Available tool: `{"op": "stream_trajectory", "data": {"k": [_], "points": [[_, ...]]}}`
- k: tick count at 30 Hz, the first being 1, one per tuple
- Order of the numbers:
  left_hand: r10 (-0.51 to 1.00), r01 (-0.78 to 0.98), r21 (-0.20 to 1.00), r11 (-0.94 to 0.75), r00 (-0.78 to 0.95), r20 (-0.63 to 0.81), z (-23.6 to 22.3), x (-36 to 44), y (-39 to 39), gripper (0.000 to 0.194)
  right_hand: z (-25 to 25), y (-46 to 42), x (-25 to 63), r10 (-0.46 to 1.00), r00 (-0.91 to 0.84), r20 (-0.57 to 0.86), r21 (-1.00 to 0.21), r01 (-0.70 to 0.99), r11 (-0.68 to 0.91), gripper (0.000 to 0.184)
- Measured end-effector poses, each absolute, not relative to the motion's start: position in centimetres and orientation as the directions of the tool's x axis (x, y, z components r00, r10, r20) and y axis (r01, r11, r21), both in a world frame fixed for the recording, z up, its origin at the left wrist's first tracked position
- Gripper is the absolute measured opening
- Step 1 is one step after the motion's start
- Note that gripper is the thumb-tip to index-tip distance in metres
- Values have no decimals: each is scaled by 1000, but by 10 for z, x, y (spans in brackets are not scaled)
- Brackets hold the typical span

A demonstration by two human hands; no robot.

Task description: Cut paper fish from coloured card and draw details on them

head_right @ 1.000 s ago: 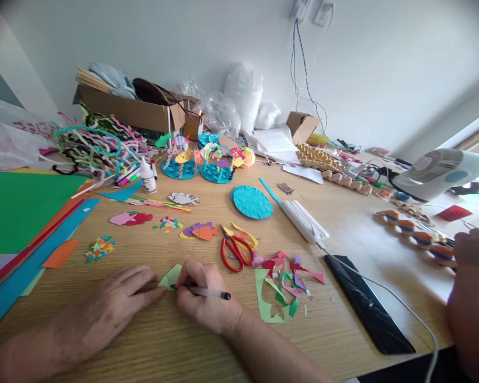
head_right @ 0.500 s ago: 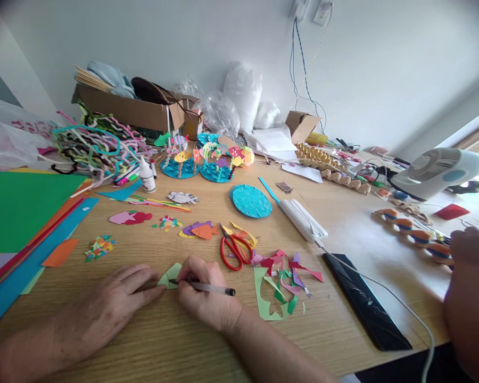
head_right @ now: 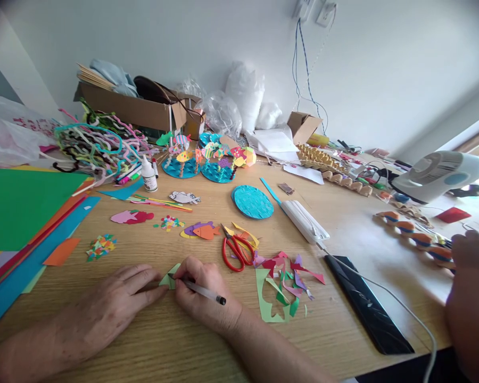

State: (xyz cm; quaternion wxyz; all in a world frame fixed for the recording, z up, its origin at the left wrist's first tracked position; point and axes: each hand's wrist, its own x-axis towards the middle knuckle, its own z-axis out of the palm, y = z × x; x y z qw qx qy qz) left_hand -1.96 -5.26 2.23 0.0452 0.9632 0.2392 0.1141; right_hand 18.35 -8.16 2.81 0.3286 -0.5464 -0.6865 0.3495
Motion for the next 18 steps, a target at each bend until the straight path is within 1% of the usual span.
{"op": "stream_trajectory", "data": {"k": [5, 9, 18], "points": [[448, 428, 133, -894, 866, 225, 22, -20, -51, 31, 29, -83, 185, 981, -182, 70, -835, 527, 157, 9], [443, 432, 98, -896, 862, 246, 25, -19, -51, 27, 30, -83, 186, 981, -185, 61, -842, 519, 150, 10], [449, 445, 74, -893, 863, 233, 26, -20, -52, 27, 34, -86, 188, 976, -212, 52, -867, 476, 149, 12]]}}
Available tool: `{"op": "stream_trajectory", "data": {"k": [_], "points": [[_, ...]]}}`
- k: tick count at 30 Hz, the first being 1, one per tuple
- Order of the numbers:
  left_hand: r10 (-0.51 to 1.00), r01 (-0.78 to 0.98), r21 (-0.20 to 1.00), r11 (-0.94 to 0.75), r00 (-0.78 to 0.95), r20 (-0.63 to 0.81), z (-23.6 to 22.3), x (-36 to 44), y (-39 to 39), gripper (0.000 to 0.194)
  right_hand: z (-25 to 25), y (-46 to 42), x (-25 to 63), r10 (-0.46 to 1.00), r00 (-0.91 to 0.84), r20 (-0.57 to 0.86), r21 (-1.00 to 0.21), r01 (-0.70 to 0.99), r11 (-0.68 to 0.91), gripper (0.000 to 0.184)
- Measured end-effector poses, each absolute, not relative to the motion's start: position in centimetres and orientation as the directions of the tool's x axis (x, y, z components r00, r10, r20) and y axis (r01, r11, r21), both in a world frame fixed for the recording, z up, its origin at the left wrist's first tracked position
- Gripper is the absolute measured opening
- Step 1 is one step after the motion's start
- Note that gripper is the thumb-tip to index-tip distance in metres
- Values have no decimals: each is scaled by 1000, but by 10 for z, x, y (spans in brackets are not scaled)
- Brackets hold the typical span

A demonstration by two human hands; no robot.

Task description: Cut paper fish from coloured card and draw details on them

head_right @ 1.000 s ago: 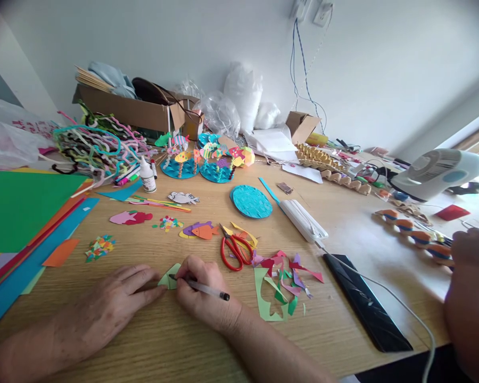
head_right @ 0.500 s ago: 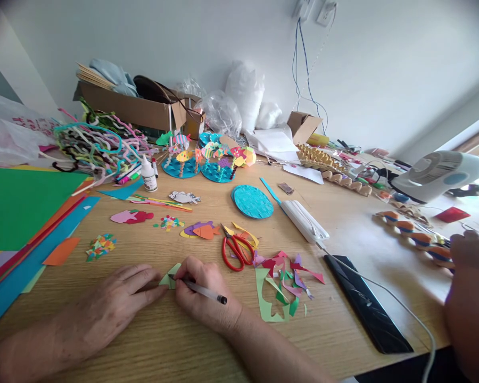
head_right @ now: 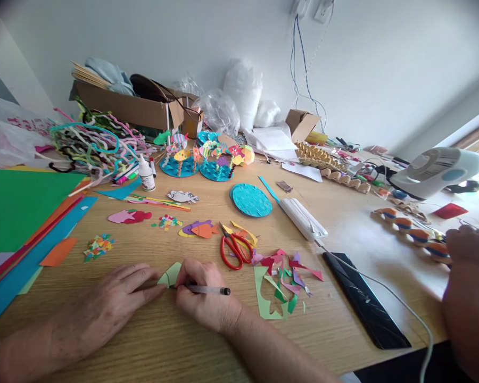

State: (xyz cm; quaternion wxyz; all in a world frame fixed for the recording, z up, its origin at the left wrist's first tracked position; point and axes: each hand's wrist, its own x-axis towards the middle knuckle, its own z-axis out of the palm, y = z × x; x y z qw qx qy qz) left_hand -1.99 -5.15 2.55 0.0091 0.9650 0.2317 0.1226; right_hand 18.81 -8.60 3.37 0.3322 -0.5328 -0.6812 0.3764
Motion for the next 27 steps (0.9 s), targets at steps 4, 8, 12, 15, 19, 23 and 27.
{"op": "stream_trajectory", "data": {"k": [4, 8, 12, 15, 19, 23, 27], "points": [[449, 441, 89, -893, 861, 239, 24, -21, -51, 28, 34, -86, 188, 980, -194, 52, -872, 469, 139, 11], [452, 438, 114, -892, 869, 199, 25, -20, -51, 30, 30, -84, 186, 983, -162, 83, -861, 485, 153, 9], [453, 435, 131, -891, 869, 197, 25, -20, -52, 31, 27, -83, 184, 983, -164, 82, -850, 504, 154, 9], [465, 443, 146, -885, 858, 216, 24, -19, -52, 31, 27, -82, 183, 984, -169, 59, -841, 522, 140, 9], [467, 441, 156, -884, 853, 234, 23, -19, -52, 29, 28, -82, 183, 982, -178, 67, -832, 534, 153, 9], [449, 425, 147, -893, 861, 240, 23, -20, -51, 31, 27, -83, 184, 982, -171, 80, -826, 541, 161, 10], [442, 425, 120, -897, 864, 243, 24, -21, -51, 30, 27, -84, 186, 982, -174, 69, -842, 519, 150, 11]]}}
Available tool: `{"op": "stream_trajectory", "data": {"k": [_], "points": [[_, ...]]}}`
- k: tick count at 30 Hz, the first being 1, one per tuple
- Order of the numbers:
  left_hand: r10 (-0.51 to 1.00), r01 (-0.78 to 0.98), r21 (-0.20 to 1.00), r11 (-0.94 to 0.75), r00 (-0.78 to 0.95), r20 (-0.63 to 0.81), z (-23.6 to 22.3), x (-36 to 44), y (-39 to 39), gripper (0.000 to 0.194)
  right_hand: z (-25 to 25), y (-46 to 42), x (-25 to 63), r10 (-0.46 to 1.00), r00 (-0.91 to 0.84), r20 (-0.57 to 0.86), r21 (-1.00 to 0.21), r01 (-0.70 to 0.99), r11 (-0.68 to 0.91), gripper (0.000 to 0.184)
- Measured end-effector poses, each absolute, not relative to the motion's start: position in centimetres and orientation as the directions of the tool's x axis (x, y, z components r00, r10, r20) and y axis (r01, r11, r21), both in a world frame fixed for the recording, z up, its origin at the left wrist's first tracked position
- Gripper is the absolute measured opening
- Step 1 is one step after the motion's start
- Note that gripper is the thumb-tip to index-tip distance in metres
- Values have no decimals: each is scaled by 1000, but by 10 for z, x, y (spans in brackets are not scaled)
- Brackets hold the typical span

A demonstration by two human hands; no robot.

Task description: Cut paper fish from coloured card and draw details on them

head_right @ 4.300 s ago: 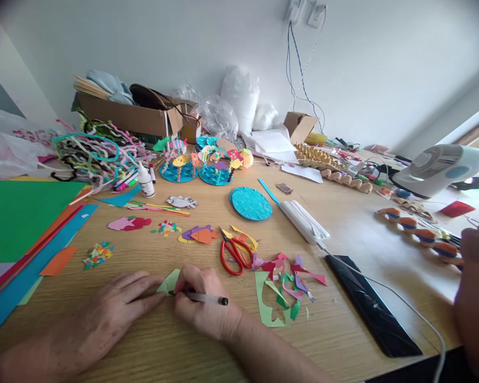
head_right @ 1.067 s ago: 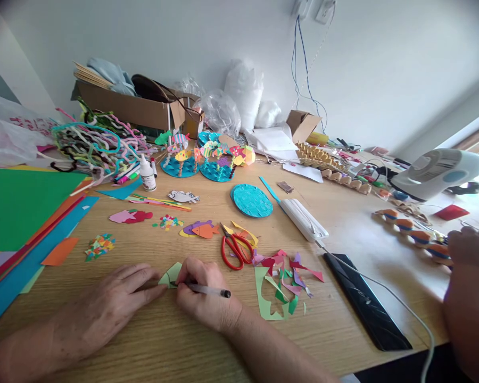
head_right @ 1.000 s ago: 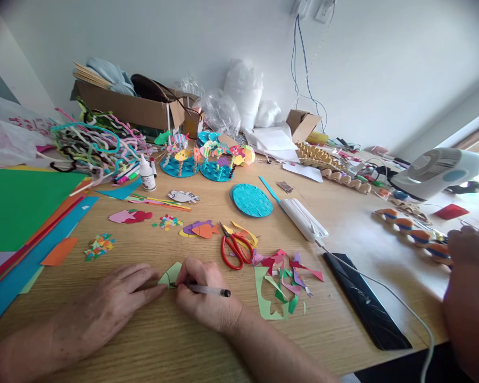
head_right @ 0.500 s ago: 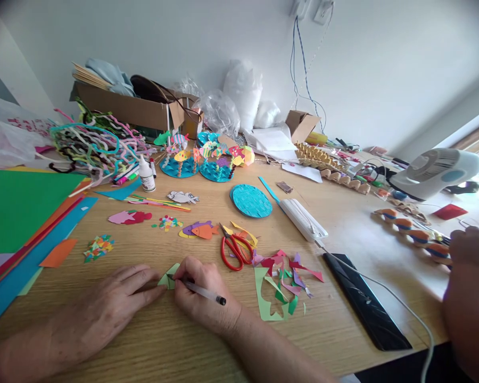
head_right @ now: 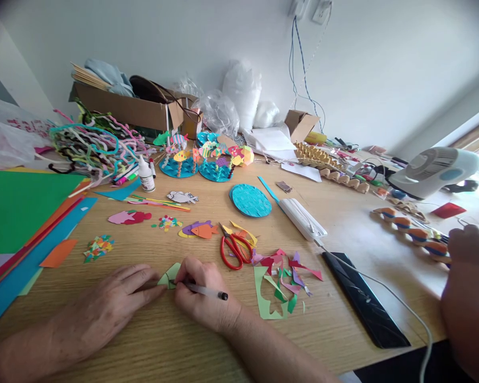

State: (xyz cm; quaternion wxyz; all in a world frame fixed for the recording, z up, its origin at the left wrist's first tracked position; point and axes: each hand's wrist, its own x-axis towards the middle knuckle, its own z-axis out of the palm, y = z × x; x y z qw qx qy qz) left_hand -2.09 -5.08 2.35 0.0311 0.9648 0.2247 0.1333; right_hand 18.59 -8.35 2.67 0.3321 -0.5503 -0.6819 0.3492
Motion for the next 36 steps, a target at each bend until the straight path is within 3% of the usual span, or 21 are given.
{"op": "stream_trajectory", "data": {"k": [16, 36], "points": [[433, 430, 85, -899, 843, 319, 21, -21, -50, 28, 32, -86, 188, 978, -197, 66, -869, 470, 153, 11], [430, 417, 108, -903, 857, 283, 19, -21, -49, 26, 32, -85, 188, 978, -203, 45, -857, 496, 142, 10]]}}
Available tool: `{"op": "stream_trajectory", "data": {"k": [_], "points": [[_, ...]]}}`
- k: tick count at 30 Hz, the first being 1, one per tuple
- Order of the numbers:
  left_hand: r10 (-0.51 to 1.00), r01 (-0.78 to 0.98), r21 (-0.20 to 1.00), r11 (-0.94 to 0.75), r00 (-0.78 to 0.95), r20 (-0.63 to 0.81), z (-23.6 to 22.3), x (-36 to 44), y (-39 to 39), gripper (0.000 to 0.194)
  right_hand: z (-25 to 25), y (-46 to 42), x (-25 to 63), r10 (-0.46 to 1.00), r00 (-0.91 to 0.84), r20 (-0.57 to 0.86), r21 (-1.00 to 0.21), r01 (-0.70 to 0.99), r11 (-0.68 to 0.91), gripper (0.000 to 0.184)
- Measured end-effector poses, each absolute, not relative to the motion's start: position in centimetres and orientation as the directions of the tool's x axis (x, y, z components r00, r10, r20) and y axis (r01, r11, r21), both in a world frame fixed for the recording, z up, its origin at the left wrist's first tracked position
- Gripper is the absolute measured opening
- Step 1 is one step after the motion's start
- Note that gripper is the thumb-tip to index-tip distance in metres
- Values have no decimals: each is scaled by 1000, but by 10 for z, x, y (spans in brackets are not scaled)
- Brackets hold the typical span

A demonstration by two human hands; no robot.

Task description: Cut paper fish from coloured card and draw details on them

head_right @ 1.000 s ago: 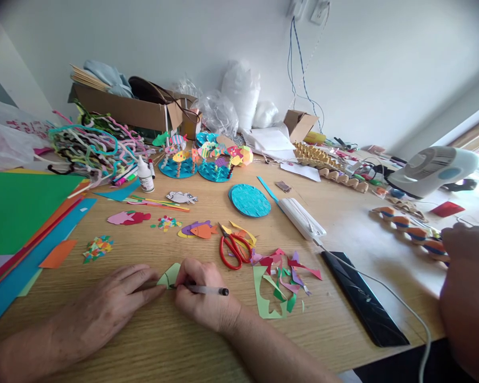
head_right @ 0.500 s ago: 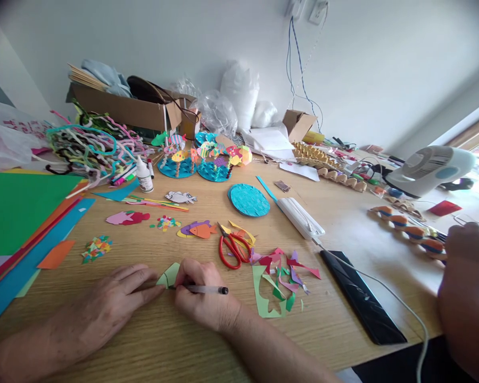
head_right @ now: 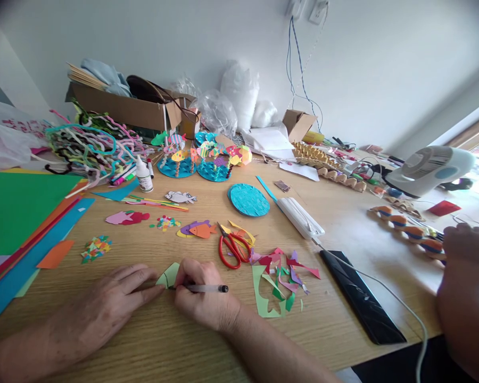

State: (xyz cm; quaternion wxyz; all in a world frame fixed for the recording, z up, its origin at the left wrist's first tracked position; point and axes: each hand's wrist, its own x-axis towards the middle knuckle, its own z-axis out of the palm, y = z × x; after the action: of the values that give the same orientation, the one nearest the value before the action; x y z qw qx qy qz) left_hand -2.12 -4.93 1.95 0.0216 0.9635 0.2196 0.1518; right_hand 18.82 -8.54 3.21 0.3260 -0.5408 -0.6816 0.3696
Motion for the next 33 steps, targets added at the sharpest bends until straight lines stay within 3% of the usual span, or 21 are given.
{"op": "stream_trajectory", "data": {"k": [8, 21, 33], "points": [[438, 438, 63, -897, 859, 265, 23, -19, -51, 27, 32, -85, 187, 982, -182, 41, -858, 498, 128, 10], [429, 417, 101, -903, 869, 248, 26, -18, -51, 33, 27, -83, 183, 985, -144, 91, -839, 522, 154, 8], [443, 418, 149, -896, 864, 239, 24, -19, -50, 33, 27, -81, 182, 985, -166, 47, -838, 530, 130, 8]]}}
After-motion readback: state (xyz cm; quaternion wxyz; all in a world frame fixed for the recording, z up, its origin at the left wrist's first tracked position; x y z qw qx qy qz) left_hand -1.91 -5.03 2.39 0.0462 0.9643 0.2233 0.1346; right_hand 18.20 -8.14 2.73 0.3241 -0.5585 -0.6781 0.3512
